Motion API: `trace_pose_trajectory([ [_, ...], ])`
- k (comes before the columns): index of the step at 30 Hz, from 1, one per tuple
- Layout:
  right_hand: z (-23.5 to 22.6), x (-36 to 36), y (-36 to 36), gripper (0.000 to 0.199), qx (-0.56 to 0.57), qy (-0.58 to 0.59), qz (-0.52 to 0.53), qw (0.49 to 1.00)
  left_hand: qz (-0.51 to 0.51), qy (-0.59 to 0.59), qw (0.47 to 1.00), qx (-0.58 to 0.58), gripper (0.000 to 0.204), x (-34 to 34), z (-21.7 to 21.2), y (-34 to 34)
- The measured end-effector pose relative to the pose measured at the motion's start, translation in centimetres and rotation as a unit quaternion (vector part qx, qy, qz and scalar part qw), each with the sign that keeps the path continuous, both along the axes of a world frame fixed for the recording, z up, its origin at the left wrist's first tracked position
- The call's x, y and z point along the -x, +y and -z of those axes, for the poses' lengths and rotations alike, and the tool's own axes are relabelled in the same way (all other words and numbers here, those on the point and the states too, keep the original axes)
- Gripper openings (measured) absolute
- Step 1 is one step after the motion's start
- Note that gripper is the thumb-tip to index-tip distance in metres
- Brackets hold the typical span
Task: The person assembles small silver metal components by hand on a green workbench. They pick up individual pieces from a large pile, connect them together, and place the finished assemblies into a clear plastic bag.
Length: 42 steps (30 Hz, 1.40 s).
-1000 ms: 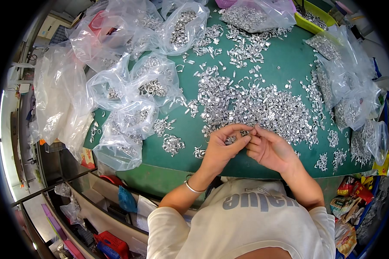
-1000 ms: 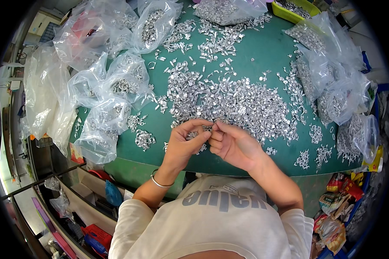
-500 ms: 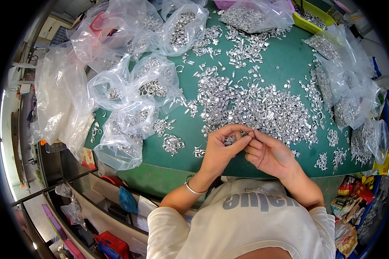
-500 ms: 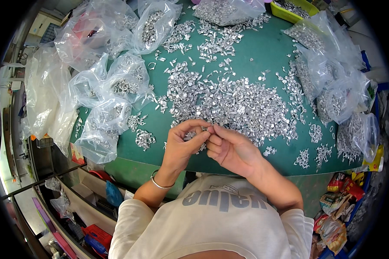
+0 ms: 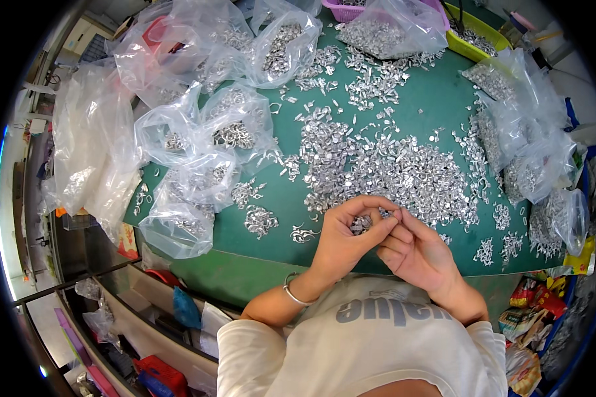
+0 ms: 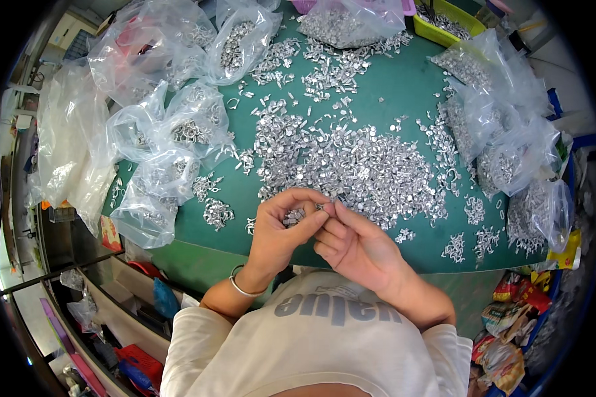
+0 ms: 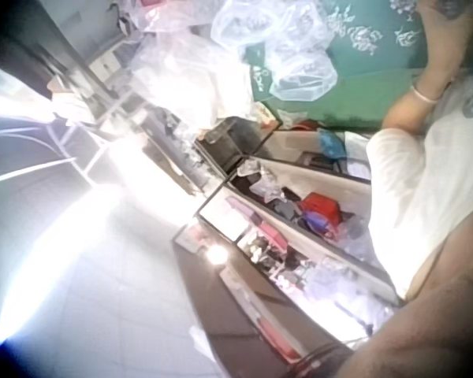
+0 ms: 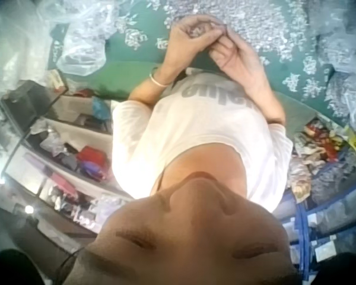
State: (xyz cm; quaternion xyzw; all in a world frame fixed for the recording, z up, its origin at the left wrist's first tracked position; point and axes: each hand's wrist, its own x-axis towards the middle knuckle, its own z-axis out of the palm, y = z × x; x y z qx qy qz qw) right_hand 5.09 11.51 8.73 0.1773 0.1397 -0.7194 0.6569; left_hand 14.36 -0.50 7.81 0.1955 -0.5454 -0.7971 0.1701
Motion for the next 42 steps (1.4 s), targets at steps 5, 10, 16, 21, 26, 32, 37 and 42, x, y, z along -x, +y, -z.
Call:
trace_pose_trajectory([
  [5, -0.4, -0.1, 0.5, 0.020, 0.011, -0.006, 0.017, 1.000, 0.008, 0.012, 1.000, 0.013, 0.018, 0.1, -0.6, 0.3],
  [10, -0.8, -0.3, 0.8, 0.019, 0.006, 0.015, 0.018, 1.000, 0.002, 0.020, 0.999, 0.029, 0.019, 0.2, -1.3, 0.6],
  [16, -1.4, -0.8, 0.8, 0.021, -0.029, 0.112, 0.013, 0.993, -0.001, 0.007, 1.000, 0.017, 0.016, 0.3, -1.7, 0.7],
  [21, -1.5, -1.0, 0.9, 0.022, -0.024, 0.139, 0.009, 0.990, 0.000, 0.028, 0.999, 0.017, 0.013, 0.1, -1.6, 0.9],
  [26, -1.3, -1.0, 1.0, 0.023, 0.009, 0.106, 0.021, 0.994, 0.013, 0.009, 0.998, -0.058, 0.015, 0.1, -2.1, 0.9],
  [32, -1.0, -0.9, 1.1, 0.024, 0.027, 0.078, 0.024, 0.996, 0.024, 0.025, 0.995, -0.091, 0.019, 0.0, -1.5, 1.0],
  [37, -1.0, -0.8, 1.1, 0.024, 0.019, 0.066, 0.025, 0.997, 0.014, 0.012, 0.999, -0.047, 0.013, 0.1, -2.1, 1.0],
  [42, -1.0, -0.8, 1.0, 0.024, 0.015, 0.070, 0.026, 0.997, 0.013, 0.011, 0.999, -0.050, 0.012, 0.3, -1.9, 1.0],
])
